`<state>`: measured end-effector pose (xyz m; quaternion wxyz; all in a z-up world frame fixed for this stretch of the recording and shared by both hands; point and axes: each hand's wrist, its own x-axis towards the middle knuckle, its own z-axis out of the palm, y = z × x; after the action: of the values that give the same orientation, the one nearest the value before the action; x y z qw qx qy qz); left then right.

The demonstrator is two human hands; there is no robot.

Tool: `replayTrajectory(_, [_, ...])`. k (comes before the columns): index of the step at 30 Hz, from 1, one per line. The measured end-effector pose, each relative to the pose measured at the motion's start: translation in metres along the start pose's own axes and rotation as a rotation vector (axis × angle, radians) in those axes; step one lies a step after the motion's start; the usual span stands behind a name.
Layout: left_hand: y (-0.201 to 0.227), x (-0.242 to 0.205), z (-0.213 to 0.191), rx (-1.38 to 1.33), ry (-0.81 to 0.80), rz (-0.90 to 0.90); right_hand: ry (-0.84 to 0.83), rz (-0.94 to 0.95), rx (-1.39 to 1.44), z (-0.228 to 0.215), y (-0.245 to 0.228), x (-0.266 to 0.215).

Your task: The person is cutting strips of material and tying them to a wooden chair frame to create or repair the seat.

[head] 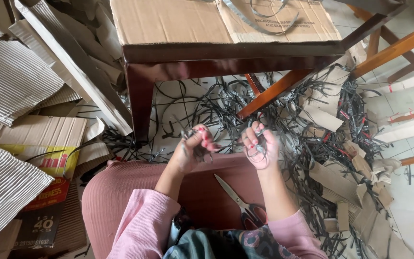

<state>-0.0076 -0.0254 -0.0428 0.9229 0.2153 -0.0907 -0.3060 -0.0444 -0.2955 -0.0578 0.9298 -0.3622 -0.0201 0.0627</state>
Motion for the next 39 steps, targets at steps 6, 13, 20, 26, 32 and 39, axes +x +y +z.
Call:
replayTrajectory(6, [0.008,0.002,-0.009,0.500,0.188,0.022,0.081,-0.076,-0.060,0.014,-0.013,-0.001])
replayTrajectory(13, [0.009,-0.001,0.002,1.494,-0.085,-0.230,0.118,-0.206,-0.215,0.042,-0.032,-0.008])
replayTrajectory(20, [0.028,-0.003,0.016,1.148,0.106,-0.170,0.189,-0.027,-1.167,0.087,-0.018,-0.011])
replayTrajectory(26, [0.028,-0.012,0.019,1.132,0.140,-0.163,-0.179,-0.055,-1.436,0.176,-0.056,0.015])
replayTrajectory(32, [0.033,-0.008,0.020,1.151,0.159,-0.180,0.041,-1.026,-1.146,0.316,-0.140,0.113])
replayTrajectory(39, [0.050,-0.010,0.031,1.138,0.283,-0.356,0.304,-0.826,-1.591,0.307,-0.174,0.231])
